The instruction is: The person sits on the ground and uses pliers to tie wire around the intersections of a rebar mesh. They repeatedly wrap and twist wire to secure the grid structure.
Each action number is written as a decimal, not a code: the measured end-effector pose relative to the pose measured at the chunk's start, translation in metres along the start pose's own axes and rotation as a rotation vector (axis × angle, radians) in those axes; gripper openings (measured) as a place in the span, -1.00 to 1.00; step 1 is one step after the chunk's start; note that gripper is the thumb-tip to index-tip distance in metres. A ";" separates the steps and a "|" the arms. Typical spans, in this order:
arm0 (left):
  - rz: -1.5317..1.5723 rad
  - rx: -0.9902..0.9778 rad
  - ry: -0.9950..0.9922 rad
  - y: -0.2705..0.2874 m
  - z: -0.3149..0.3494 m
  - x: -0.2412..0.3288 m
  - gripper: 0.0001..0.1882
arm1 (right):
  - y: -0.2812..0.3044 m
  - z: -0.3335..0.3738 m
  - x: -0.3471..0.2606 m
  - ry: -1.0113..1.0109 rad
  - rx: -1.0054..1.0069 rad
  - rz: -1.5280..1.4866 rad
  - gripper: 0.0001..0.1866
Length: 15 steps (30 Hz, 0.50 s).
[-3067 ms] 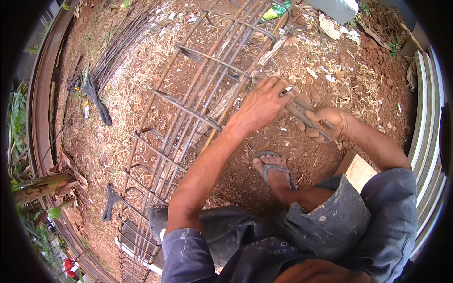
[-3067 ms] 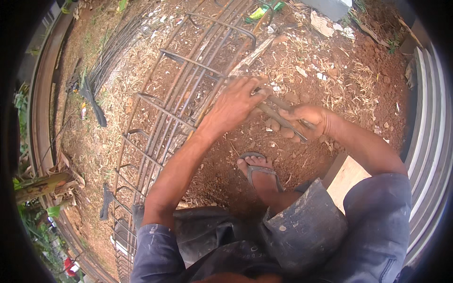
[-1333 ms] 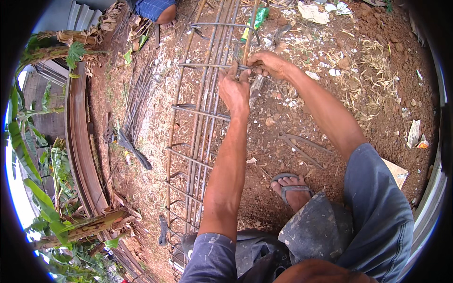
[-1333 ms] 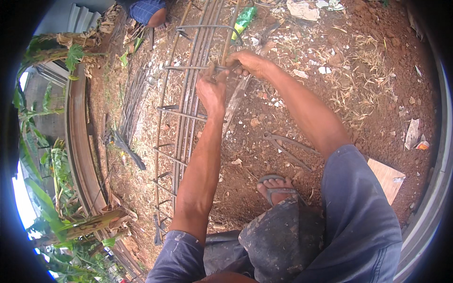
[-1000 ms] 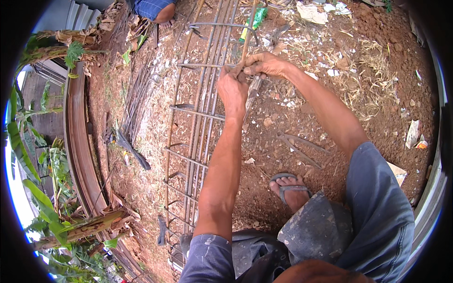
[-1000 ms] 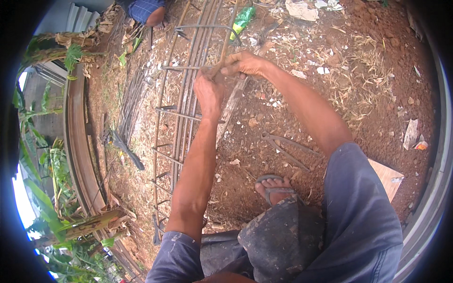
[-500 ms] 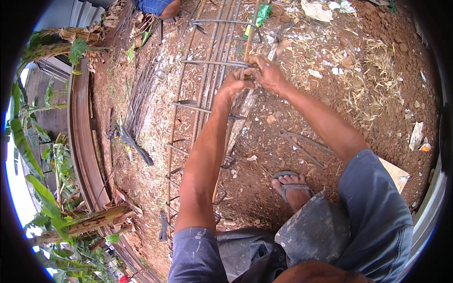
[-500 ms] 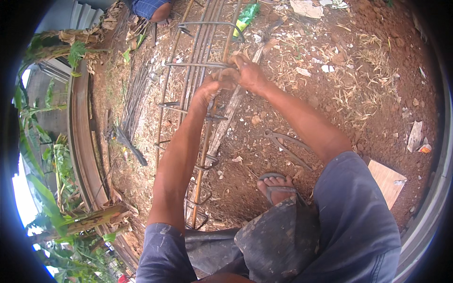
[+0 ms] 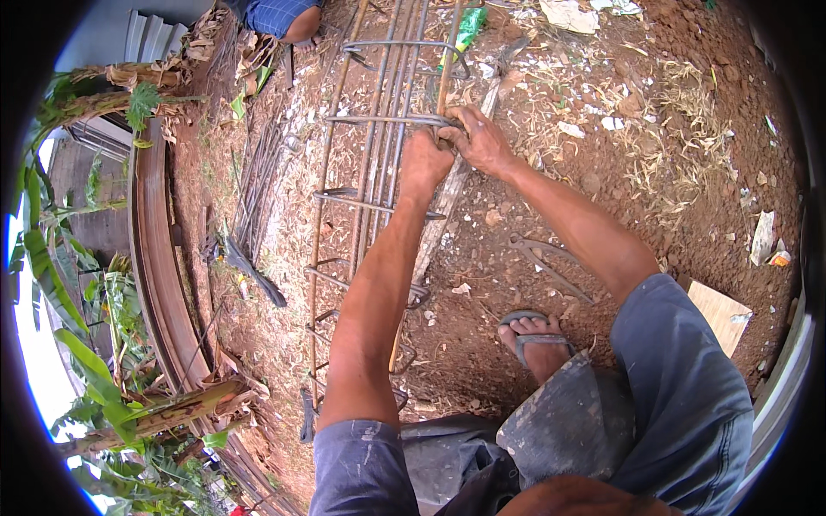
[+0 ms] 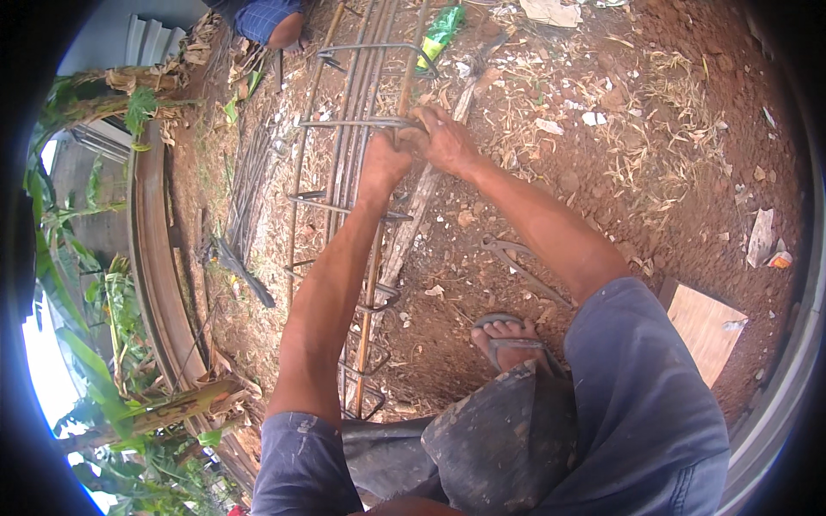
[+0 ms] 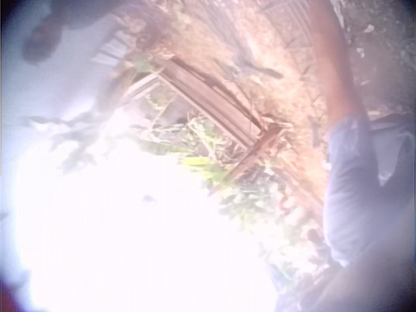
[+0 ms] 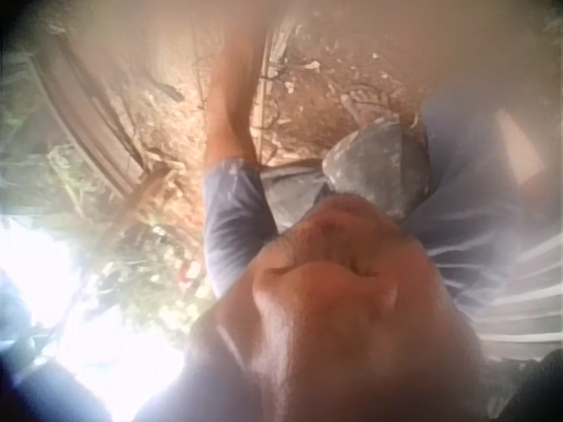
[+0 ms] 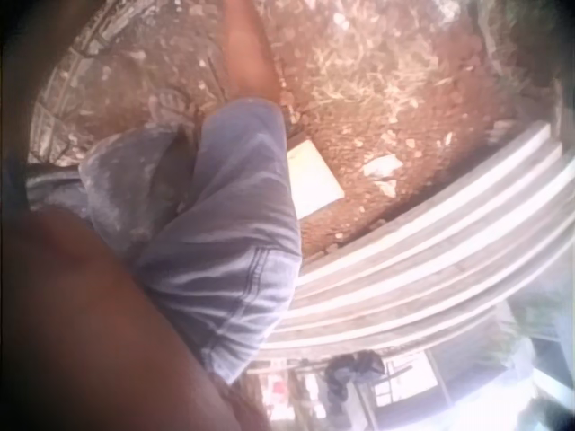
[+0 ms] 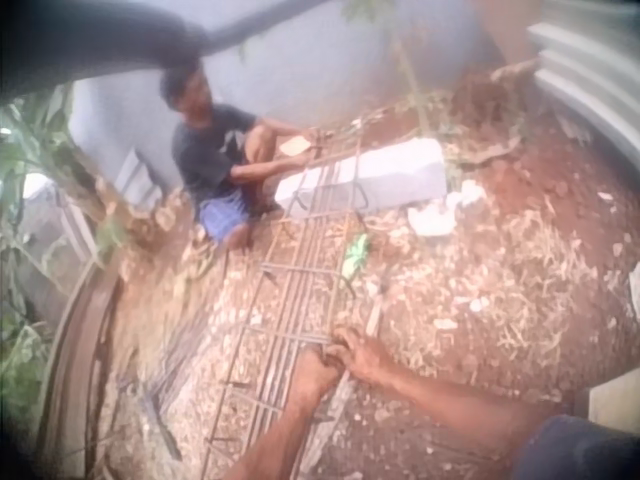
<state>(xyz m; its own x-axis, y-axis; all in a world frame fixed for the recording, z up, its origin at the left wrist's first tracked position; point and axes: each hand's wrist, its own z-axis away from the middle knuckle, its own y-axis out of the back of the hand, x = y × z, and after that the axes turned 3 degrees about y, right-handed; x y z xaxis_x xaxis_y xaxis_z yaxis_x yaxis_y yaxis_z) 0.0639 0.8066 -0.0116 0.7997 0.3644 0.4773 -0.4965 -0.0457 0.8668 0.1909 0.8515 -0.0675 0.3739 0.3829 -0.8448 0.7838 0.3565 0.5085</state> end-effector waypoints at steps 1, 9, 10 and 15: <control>-0.059 -0.004 0.004 0.004 0.002 0.006 -0.69 | 0.000 0.000 -0.001 -0.006 0.000 -0.030 -0.41; -0.502 0.017 -0.139 0.029 0.021 0.027 -0.72 | -0.007 0.001 0.004 0.000 -0.014 -0.096 -0.38; -0.519 -0.013 -0.179 0.035 0.022 0.031 -0.71 | -0.009 0.003 0.007 0.018 0.062 -0.090 -0.38; -0.505 -0.259 -0.280 0.075 0.008 0.025 -0.55 | -0.004 0.002 0.003 0.040 0.137 -0.213 -0.36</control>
<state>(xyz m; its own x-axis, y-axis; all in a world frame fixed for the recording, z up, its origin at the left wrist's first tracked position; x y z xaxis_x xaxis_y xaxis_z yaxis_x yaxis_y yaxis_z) 0.0494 0.8052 0.0665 0.9974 0.0237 0.0683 -0.0723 0.3080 0.9486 0.1893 0.8496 -0.0724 0.1748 0.3462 -0.9217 0.9038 0.3150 0.2897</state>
